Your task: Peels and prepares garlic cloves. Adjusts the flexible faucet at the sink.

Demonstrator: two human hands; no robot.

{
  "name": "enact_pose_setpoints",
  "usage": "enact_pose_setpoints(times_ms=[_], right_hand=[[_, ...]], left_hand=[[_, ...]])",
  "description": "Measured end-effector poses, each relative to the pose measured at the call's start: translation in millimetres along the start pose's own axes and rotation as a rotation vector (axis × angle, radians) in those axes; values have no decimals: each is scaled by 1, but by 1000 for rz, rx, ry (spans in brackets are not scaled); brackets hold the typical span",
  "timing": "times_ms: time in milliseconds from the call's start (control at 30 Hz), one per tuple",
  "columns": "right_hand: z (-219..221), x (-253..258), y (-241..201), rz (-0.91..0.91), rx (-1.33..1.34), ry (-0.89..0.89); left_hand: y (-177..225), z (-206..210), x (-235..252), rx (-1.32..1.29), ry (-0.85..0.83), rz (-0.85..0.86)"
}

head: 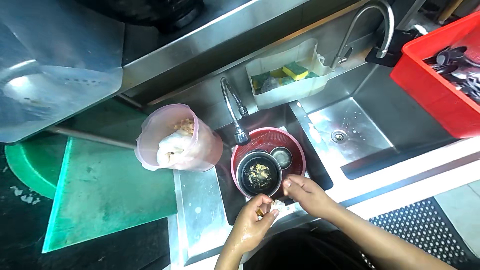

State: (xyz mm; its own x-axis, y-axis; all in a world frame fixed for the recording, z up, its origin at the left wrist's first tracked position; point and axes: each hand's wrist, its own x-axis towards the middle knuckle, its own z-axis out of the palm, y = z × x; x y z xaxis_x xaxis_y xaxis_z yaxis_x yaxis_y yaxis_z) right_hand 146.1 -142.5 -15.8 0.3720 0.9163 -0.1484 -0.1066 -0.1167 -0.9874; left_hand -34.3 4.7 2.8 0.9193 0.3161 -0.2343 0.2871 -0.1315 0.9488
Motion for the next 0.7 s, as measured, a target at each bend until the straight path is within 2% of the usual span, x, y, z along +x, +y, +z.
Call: enact_pose_setpoints(times_ms=[100, 200, 367, 500, 600, 700], right_hand=[[3, -1, -1, -182, -230, -121], [8, -2, 0, -291, -347, -137], [10, -6, -4, -231, -530, -160], [18, -10, 2, -239, -655, -88], [20, -12, 8, -284, -631, -29], [20, -15, 11, -302, -445, 42]], left_hand=[[3, 1, 0, 36, 27, 36], [3, 0, 0, 61, 60, 60], [4, 3, -4, 304, 118, 42], [8, 9, -5, 496, 138, 91], [8, 11, -5, 521, 129, 117], [7, 10, -5, 424, 117, 170]])
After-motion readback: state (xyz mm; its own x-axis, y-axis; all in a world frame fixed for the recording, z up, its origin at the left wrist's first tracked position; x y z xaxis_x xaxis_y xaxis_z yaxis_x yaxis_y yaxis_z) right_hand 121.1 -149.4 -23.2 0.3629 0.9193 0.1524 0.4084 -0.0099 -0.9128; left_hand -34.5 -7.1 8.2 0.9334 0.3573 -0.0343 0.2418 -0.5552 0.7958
